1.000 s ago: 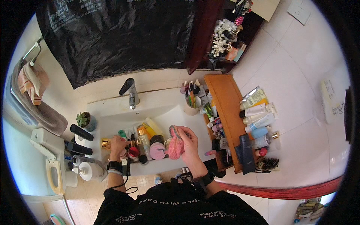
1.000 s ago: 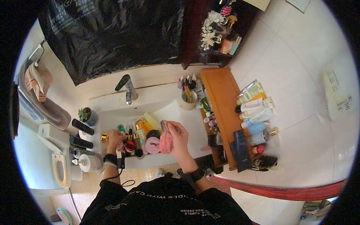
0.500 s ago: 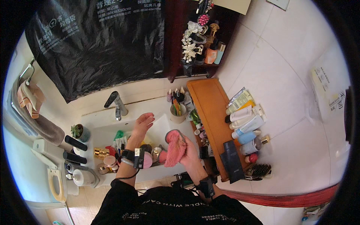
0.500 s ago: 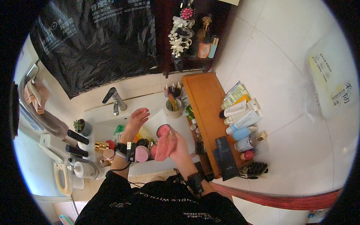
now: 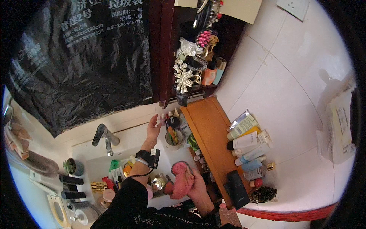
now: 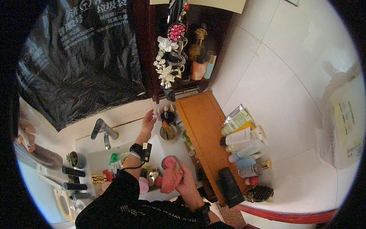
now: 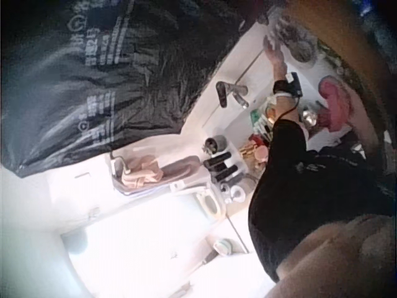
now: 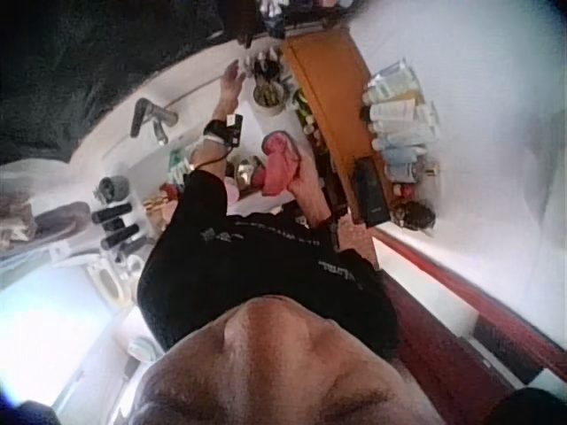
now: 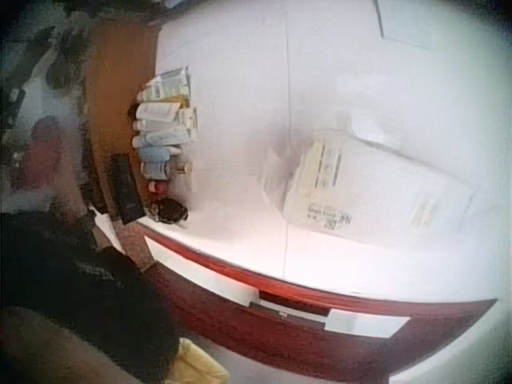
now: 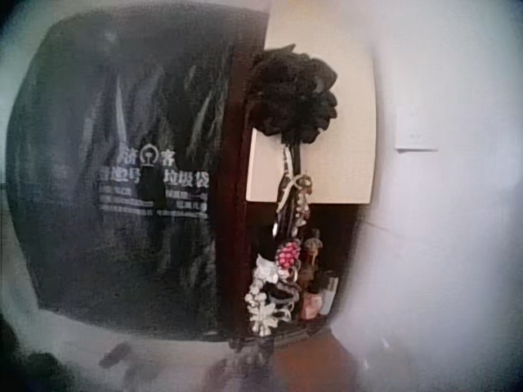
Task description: The person wipes the exteriors of various cosmetic containers and bottles with a pink cloth at a bathroom sink. They handle items one at a time, rotating them to wipe different sides, then place them back on the counter.
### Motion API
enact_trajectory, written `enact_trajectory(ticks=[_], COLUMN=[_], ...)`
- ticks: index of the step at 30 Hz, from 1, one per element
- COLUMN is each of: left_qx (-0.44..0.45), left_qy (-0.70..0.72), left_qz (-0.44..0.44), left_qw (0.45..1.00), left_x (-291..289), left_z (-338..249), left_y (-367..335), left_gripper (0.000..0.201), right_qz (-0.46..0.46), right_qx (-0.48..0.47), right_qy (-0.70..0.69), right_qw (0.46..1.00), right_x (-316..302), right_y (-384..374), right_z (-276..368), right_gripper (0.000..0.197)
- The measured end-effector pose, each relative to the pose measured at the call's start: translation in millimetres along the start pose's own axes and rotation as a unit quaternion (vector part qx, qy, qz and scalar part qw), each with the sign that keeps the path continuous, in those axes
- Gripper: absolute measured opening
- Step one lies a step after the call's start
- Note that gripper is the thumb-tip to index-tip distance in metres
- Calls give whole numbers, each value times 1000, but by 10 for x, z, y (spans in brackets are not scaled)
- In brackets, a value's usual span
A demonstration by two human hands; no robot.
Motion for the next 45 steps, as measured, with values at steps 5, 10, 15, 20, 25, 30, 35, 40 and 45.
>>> enact_trajectory(ticks=[5,10,15,20,25,30,35,40,45], left_qx=[111,67,54,54,55,120,110,-24,-41], left_qy=[-97,-148,9,51,34,0,114,265,131], left_qz=[2,16,-11,-24,-102,-112,-112,-38,3], left_qw=[989,987,998,997,993,986,981,963,991], left_x=[231,262,113,-78,-163,-214,-308,-446,-570], left_z=[172,326,442,528,334,-381,-975,-1136,-1168], left_y=[-240,-338,-306,-237,15,549,1274,2092,2973], left_gripper=[53,35,50,55,55,45,41,44,48], right_qz=[-35,-115,-53,-50,-55,-71,-48,2,137], right_qx=[-17,-67,-27,-34,-58,-28,-21,6,27], right_qy=[-20,16,0,15,135,147,175,175,97], right_qw=[999,991,998,998,988,986,983,985,985], right_x=[-29,-179,-163,-9,49,-57,-21,40,156], right_y=[43,14,-1,35,137,227,340,404,434], right_z=[23,10,-49,-136,-137,-99,-144,-228,-339], right_gripper=[31,33,29,30,37,34,35,43,44])
Point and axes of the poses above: each hand's wrist, its own y-axis away from the middle knuckle, its own x-axis out of the palm, z = x × y, the point moved 3 cm from there along -y, towards the middle knuckle, and after that the axes turned 4 degrees about -y, right-handed, at the moved point
